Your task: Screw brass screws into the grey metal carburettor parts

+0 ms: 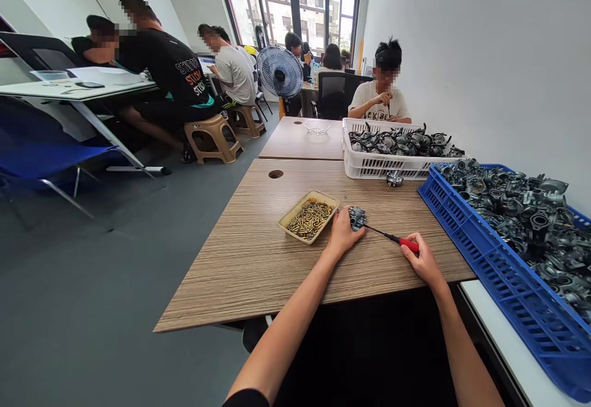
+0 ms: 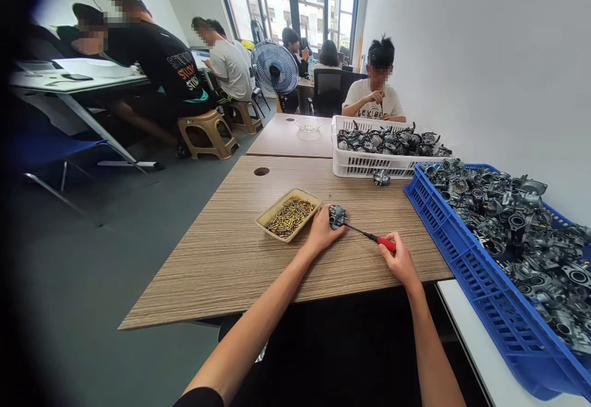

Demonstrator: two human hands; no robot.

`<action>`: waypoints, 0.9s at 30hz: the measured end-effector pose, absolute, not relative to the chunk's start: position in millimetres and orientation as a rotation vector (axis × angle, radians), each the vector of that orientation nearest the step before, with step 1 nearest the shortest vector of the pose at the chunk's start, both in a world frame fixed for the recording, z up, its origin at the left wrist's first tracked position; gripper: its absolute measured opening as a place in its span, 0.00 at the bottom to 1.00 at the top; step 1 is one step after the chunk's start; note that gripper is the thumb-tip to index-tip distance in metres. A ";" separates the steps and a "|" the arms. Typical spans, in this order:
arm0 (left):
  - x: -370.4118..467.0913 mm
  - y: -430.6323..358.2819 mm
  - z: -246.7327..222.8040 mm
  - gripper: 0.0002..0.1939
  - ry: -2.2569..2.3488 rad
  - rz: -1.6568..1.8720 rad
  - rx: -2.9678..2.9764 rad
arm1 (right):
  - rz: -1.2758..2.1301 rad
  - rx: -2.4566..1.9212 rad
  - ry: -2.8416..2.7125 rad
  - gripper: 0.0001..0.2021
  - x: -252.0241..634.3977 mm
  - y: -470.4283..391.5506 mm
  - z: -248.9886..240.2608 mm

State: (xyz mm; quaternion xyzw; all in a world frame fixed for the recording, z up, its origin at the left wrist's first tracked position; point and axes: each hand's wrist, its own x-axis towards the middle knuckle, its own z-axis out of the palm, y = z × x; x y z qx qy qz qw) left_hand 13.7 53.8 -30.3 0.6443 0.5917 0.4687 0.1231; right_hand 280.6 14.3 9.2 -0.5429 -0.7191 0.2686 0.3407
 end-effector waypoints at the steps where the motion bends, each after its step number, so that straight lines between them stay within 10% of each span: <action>1: 13.7 54.0 -30.6 0.32 1.724 1.366 1.884 | 0.703 -1.413 -1.867 0.16 280.7 14.4 8.8; 27: 12.9 53.8 -29.6 0.31 1.708 1.376 1.881 | 0.689 -1.358 -1.873 0.20 279.7 16.3 6.6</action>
